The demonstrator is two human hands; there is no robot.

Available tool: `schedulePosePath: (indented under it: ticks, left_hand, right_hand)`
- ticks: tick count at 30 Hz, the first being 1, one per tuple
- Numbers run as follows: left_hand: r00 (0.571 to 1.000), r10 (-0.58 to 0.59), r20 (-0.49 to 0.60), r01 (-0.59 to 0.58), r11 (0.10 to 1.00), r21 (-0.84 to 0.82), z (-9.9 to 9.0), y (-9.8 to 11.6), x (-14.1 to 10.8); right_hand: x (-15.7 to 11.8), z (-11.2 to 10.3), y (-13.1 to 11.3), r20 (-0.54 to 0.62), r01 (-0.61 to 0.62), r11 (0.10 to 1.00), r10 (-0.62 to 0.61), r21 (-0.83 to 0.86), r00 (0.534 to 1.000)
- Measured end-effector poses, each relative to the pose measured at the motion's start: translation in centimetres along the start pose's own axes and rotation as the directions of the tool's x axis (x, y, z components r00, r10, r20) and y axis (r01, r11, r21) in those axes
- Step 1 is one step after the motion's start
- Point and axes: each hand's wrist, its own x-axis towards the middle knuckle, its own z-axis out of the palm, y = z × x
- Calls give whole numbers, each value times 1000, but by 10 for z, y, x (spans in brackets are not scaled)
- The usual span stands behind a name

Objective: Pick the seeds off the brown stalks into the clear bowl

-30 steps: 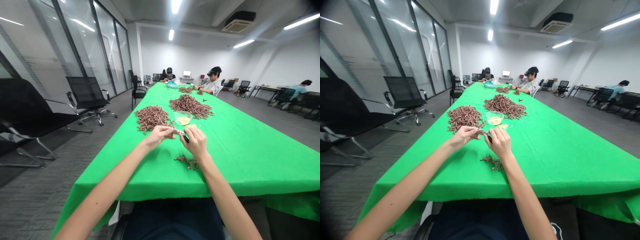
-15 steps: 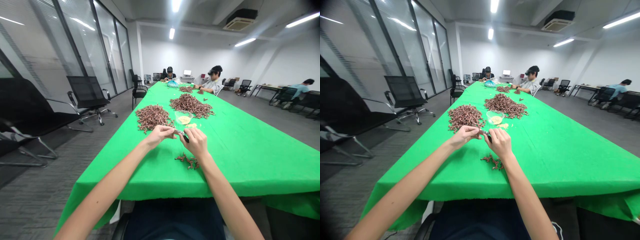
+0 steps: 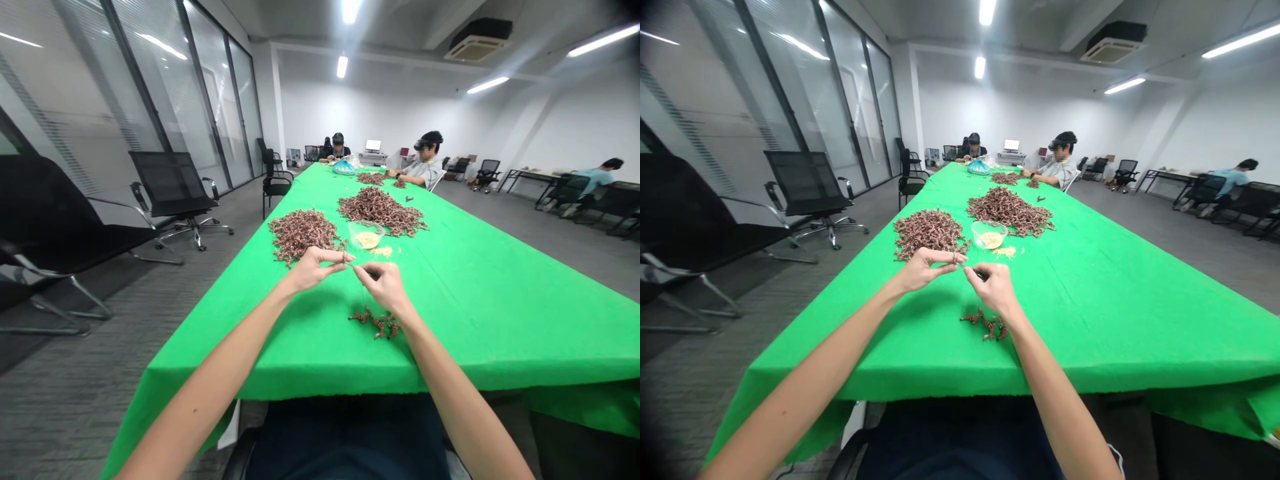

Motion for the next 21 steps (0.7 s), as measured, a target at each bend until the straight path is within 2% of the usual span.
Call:
schedulePosePath:
  ticks: [3, 5, 8, 10, 12, 16, 21]
  left_hand:
    - [999, -34, 3, 34, 999, -17, 2, 1, 0]
    - [997, -68, -29, 66, 996, -56, 5, 1, 0]
    - [990, -118, -81, 101, 977, -187, 9, 2, 0]
    - [986, -143, -89, 113, 955, -276, 11, 3, 1]
    - [983, -158, -93, 121, 939, -322, 11, 5, 1]
    - [976, -195, -97, 138, 899, -416, 8, 9, 0]
    - [963, -268, -42, 214, 843, -493, 8, 11, -1]
  right_hand:
    - [1, -2, -1, 130, -156, 971, 133, 180, 983]
    - [2, -4, 0, 124, -159, 966, 136, 203, 983]
    - [0, -5, 2, -53, 24, 999, -22, 24, 998]
    - [-1, -3, 4, -180, 149, 973, -181, -177, 967]
    - [-2, 0, 4, -238, 214, 916, -304, -340, 922]
    - [-3, 6, 3, -248, 262, 821, -430, -507, 868]
    - [-3, 7, 3, -224, 291, 749, -502, -595, 835]
